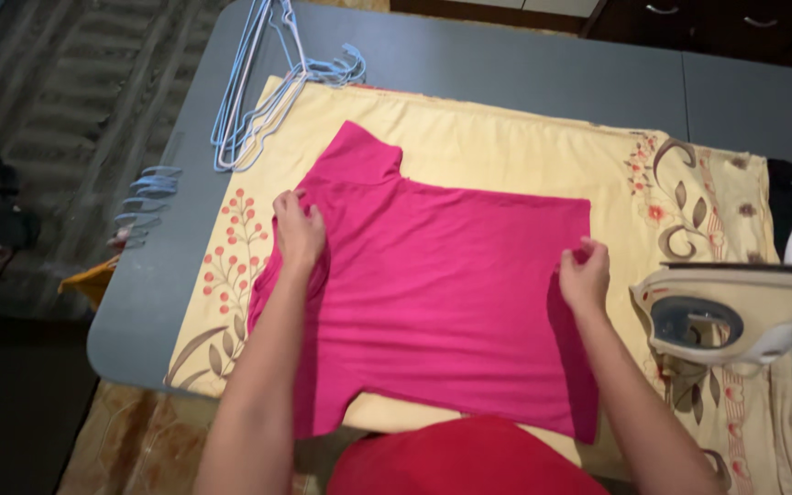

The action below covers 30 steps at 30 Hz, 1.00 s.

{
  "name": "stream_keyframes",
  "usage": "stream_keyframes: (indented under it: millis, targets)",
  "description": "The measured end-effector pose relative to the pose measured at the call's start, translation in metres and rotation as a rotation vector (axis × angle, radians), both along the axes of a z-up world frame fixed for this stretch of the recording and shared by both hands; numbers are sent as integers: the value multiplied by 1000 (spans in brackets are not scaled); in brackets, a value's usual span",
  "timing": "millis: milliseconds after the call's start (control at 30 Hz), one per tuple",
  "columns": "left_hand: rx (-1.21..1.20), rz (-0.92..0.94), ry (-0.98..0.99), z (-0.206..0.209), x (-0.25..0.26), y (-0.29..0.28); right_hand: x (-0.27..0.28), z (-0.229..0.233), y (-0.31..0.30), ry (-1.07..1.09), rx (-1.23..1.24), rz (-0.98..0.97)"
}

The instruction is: The person irons a pink t-shirt on an ironing board, smoothing the sleeves and body with an electric iron. After ironing, the person places the shirt on a hanger.

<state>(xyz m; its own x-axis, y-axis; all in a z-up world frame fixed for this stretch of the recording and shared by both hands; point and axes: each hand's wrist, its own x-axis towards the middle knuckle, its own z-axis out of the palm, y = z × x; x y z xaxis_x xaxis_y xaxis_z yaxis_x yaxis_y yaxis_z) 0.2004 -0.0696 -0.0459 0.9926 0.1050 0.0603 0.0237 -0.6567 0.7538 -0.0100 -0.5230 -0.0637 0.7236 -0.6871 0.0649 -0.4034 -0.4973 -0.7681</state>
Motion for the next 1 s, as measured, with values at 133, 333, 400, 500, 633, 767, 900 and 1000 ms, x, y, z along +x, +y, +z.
stream_keyframes:
  millis: [133, 333, 400, 500, 633, 767, 900, 1000]
  targets:
    - [-22, 32, -176, -14, 51, -30, 50, -7, -32, -124, 295, -145]
    - [59, 105, 110, -28, 87, -37, 70, -38, -58, -111, -107, -86]
    - [48, 43, 198, -26, 94, -29, 71, -43, -60, -75, -91, -94]
    - [3, 63, 56, -23, 96, -24, 71, -36, -58, -46, 352, -286]
    - [-81, 5, -275, -21, 74, -37, 68, -8, -25, -349, 343, -358]
    - [192, -322, -475, -21, 4, -96, 54, 4, 49, -359, -12, 3]
    - [382, -700, -98, -22, -121, -164, 24, 2, 130, -9, -301, 423]
    - [455, -704, -298, -21, -186, -162, -15, 2, 160, 147, -381, 523]
